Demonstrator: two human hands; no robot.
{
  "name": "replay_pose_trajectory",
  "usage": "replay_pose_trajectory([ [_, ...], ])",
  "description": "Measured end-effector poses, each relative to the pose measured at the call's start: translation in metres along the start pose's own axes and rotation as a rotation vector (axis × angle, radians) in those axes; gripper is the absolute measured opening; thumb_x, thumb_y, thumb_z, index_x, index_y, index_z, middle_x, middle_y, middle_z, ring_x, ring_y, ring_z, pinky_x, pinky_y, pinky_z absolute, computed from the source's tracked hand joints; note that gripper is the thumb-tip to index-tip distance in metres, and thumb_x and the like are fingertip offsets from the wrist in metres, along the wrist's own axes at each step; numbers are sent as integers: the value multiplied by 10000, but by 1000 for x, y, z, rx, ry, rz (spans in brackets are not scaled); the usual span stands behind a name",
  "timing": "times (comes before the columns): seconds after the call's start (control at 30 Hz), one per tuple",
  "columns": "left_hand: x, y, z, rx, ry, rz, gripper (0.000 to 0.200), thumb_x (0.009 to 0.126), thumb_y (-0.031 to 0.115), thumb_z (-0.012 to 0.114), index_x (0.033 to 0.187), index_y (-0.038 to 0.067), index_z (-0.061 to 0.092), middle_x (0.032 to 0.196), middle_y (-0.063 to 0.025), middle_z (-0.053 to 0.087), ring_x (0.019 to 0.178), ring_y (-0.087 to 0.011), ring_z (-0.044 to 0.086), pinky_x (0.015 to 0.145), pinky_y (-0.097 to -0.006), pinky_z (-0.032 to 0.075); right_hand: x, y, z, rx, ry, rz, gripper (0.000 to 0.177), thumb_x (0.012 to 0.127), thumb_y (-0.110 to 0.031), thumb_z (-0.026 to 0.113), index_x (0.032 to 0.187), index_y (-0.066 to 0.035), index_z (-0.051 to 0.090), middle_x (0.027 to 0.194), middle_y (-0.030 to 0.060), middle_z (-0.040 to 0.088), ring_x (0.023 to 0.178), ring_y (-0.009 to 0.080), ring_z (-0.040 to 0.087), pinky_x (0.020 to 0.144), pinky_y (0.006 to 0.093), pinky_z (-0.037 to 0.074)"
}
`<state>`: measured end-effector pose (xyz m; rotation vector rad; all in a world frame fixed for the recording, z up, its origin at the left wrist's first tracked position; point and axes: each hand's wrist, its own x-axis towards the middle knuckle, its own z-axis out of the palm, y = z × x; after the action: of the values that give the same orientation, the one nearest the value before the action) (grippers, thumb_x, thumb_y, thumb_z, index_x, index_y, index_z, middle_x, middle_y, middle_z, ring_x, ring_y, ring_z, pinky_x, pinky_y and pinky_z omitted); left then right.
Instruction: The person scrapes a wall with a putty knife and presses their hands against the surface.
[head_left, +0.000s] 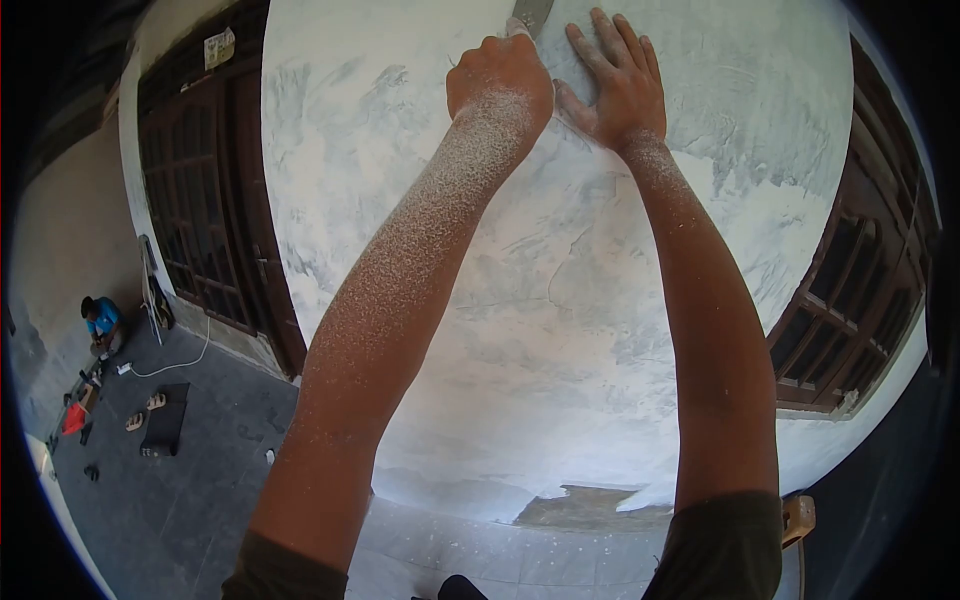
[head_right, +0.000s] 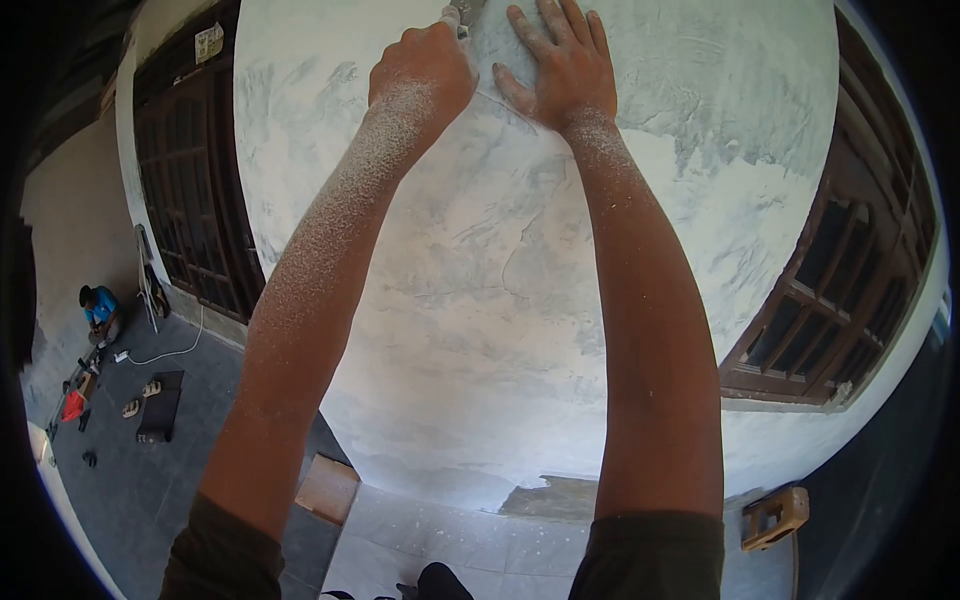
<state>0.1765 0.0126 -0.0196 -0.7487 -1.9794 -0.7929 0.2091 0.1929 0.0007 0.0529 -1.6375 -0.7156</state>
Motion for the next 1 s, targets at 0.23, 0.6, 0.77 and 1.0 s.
replay_pose_trajectory([
  [0.23,-7,-2,1,-20,-36,-4,483,1017,214,521,1479,74,516,1171,-231,696,1139,-374,686,967,-489,566,-5,12,21,-17,148,-47,758,838,-483,744,1530,-335,475,1649,39,361,1532,271,302,1276,483,191],
  [0.6,-15,-7,7,-32,-16,-10,511,1020,224,522,1511,89,477,1163,-219,696,1109,-365,698,946,-478,578,-5,11,20,-36,137,-48,741,851,-515,730,1524,-320,488,1638,50,381,1527,277,313,1274,494,192],
  [0.77,4,3,-10,0,-31,8,500,1022,219,518,1497,67,485,1158,-221,702,1102,-355,704,943,-468,585,-4,11,20,-27,143,-52,747,847,-525,730,1524,-318,490,1636,56,383,1528,279,312,1274,492,190],
  [1.0,-6,1,1,-28,-32,-53,311,990,204,614,1232,18,678,1171,-194,693,1127,-306,699,921,-406,597,-4,13,23,-31,144,-48,746,842,-516,736,1521,-330,491,1639,47,380,1529,281,310,1275,495,185],
])
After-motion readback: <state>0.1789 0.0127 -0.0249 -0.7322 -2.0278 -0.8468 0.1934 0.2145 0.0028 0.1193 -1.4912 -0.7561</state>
